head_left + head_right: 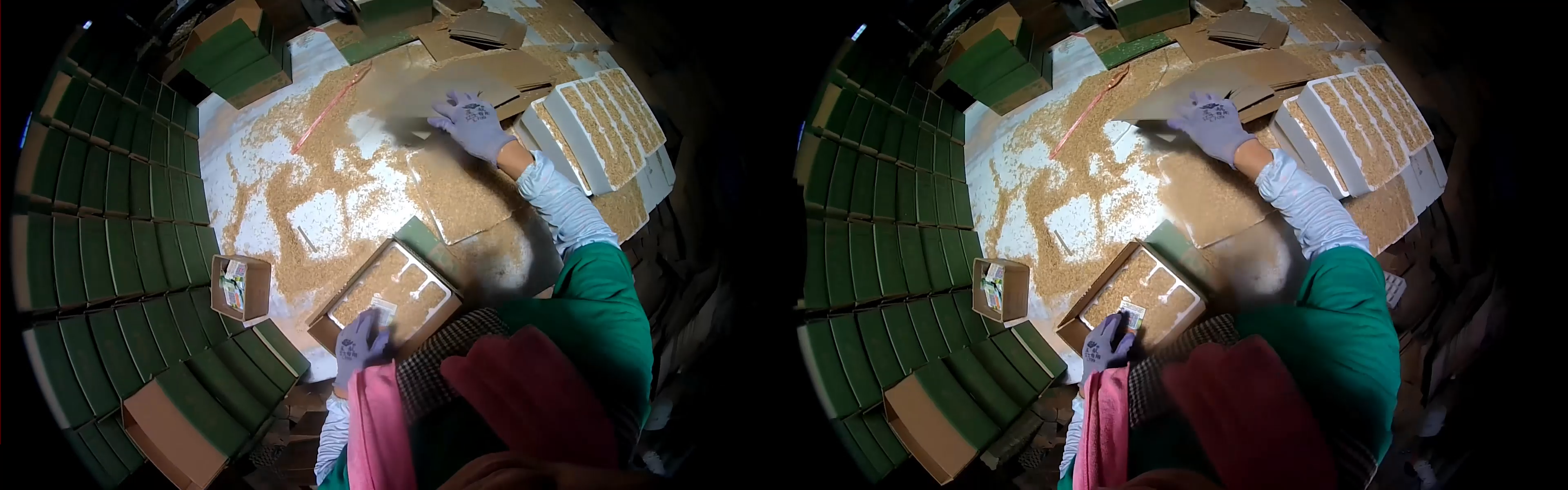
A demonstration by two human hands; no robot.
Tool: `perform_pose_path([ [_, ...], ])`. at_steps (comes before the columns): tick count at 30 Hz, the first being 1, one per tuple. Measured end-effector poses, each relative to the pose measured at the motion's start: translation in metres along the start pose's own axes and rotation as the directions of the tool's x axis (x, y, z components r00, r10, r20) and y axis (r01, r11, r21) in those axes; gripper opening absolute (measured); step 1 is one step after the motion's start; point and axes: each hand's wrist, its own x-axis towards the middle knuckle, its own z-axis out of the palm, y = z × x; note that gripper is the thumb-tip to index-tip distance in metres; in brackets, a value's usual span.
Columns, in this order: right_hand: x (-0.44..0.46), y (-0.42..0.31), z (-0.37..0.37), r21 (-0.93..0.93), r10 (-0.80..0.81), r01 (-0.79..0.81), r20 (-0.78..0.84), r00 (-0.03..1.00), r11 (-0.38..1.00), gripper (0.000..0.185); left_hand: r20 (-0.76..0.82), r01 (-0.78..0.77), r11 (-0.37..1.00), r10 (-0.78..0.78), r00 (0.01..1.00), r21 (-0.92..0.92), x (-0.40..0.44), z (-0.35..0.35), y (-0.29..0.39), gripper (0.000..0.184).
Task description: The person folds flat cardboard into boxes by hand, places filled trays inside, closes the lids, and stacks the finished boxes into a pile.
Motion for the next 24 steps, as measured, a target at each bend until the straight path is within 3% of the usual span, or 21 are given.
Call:
perform_pose_path([
  [2,-0.023,-0.025,-0.023,0.133,0.074,-0.049,-0.195,0.978,0.990,0.026,-0.128,-0.004,0.997,0.013,0.992,0.073,-0.009,-0.004,0.001,0.041],
  [4,-0.051,-0.052,-0.044,0.385,0.212,-0.073,-0.333,0.919,0.920,0.027,-0.303,-0.031,0.997,0.050,0.952,0.068,-0.019,0.001,-0.005,0.038],
  [5,-0.066,-0.069,-0.054,0.504,0.296,-0.074,-0.378,0.877,0.860,0.029,-0.300,0.030,0.999,-0.035,0.953,-0.024,-0.022,-0.010,0.009,0.035],
  [6,-0.080,-0.088,-0.064,0.675,0.423,-0.133,-0.286,0.860,0.726,0.032,-0.292,0.061,0.992,-0.090,0.952,-0.108,-0.026,-0.010,0.005,0.039],
  [8,-0.104,-0.127,-0.080,0.908,0.594,-0.224,-0.035,0.803,0.355,0.040,-0.520,0.004,0.965,-0.146,0.841,-0.263,-0.036,-0.008,0.012,0.045],
  [9,-0.120,-0.138,-0.077,0.912,0.544,-0.315,0.129,0.829,0.264,0.051,-0.642,-0.013,0.964,-0.167,0.748,-0.266,-0.043,-0.011,0.018,0.046],
  [10,-0.135,-0.154,-0.076,0.871,0.488,-0.413,0.248,0.837,0.265,0.055,-0.748,-0.031,0.964,-0.183,0.638,-0.263,-0.050,-0.019,0.028,0.048],
  [11,-0.152,-0.170,-0.066,0.810,0.406,-0.419,0.249,0.879,0.410,0.056,-0.802,-0.076,0.957,-0.190,0.567,-0.281,-0.056,-0.027,0.037,0.050],
  [12,-0.170,-0.184,-0.050,0.734,0.323,-0.399,0.253,0.912,0.549,0.056,-0.817,-0.130,0.969,-0.099,0.568,-0.208,-0.061,-0.031,0.030,0.053],
  [14,-0.198,-0.201,-0.011,0.532,0.149,-0.291,0.293,0.944,0.795,0.058,-0.565,-0.111,0.981,0.184,0.804,0.162,-0.060,-0.047,0.036,0.057],
  [15,-0.213,-0.207,0.009,0.384,0.062,-0.201,0.344,0.937,0.901,0.059,-0.375,-0.156,0.944,0.262,0.889,0.290,-0.050,-0.043,0.038,0.061],
  [16,-0.217,-0.210,0.021,0.146,0.012,-0.089,0.457,0.889,0.985,0.060,-0.166,-0.150,0.921,0.221,0.961,0.360,-0.044,-0.023,0.022,0.067],
  [17,-0.215,-0.215,0.019,0.038,-0.061,0.048,0.523,0.850,0.998,0.061,-0.087,-0.140,0.832,0.219,0.972,0.536,-0.041,0.002,0.002,0.084],
  [18,-0.206,-0.217,0.017,-0.066,-0.112,0.187,0.594,0.797,0.980,0.062,-0.072,-0.083,0.804,0.155,0.985,0.589,-0.034,0.021,-0.007,0.088],
  [20,-0.183,-0.222,0.023,-0.050,-0.163,0.317,0.774,0.611,0.947,0.063,-0.020,-0.105,0.582,0.203,0.979,0.806,-0.023,0.032,-0.003,0.082],
  [21,-0.176,-0.226,0.024,-0.021,-0.189,0.366,0.828,0.528,0.930,0.064,0.157,-0.078,0.809,-0.018,0.987,0.583,-0.027,0.036,0.004,0.074],
  [22,-0.168,-0.233,0.019,0.015,-0.234,0.403,0.833,0.501,0.915,0.064,0.175,-0.071,0.855,-0.023,0.984,0.513,-0.026,0.034,0.001,0.074],
  [24,-0.153,-0.240,0.013,0.113,-0.313,0.371,0.780,0.542,0.922,0.064,0.199,-0.055,0.932,-0.019,0.980,0.359,-0.024,0.033,-0.011,0.073],
])
